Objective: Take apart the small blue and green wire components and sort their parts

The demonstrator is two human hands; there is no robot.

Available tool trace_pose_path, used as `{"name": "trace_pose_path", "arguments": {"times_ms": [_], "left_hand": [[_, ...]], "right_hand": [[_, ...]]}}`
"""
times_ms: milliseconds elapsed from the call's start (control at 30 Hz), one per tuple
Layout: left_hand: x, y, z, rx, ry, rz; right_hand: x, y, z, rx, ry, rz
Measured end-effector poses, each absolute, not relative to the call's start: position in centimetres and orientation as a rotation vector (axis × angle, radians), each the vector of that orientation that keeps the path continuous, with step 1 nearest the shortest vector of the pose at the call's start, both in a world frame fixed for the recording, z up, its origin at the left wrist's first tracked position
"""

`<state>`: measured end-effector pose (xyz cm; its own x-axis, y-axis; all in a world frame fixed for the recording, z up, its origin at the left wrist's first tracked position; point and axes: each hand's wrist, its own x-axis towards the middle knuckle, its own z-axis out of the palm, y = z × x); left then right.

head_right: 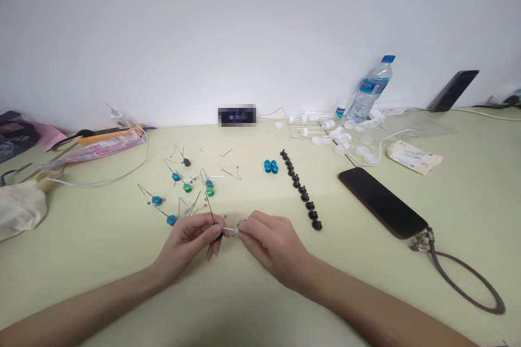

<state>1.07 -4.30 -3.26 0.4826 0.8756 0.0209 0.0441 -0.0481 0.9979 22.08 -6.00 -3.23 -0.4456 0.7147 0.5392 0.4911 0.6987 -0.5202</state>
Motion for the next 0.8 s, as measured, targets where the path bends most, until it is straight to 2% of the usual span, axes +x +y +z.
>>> {"name": "trace_pose_path", "arguments": {"times_ms": [67, 133, 200, 333, 433, 533, 700, 800], "left_hand": [[1.1, -4.3, -3.2, 1.428, 0.845, 0.818], [0.9, -4.3, -3.1, 1.447, 0.854, 0.836], [0.7, -4.3, -3.0, 1.526, 0.874, 0.890], [0.2, -4.1, -2.8, 1.836, 0.885, 1.022], [0.2, -4.1, -2.8, 1.992, 0.889, 1.005], [0.6, -4.1, -2.7, 1.815, 0.925, 0.886], [1.3, -4.3, -2.3, 1.418, 0.898, 0.740], [1.3, -4.6, -1.9, 1.390, 0.890, 0.764]], "right_hand": [[22.4, -5.8, -3.4, -0.810, -2.247, 0.109], [22.6, -5.6, -3.3, -0.823, -2.273, 0.083], [22.5, -5.5, -3.0, -0.924, -2.222, 0.373], [21.7, -5.6, -2.6, -1.013, -1.773, 1.373], [21.0, -6.0, -2.7, -1.035, -1.548, 1.665], [20.9, -6.2, -3.0, -1.135, -1.731, 1.349], [21.8, -6.3, -3.7, -1.006, -2.215, 0.235], [22.0, -6.5, -3.5, -0.882, -2.215, 0.046]]}}
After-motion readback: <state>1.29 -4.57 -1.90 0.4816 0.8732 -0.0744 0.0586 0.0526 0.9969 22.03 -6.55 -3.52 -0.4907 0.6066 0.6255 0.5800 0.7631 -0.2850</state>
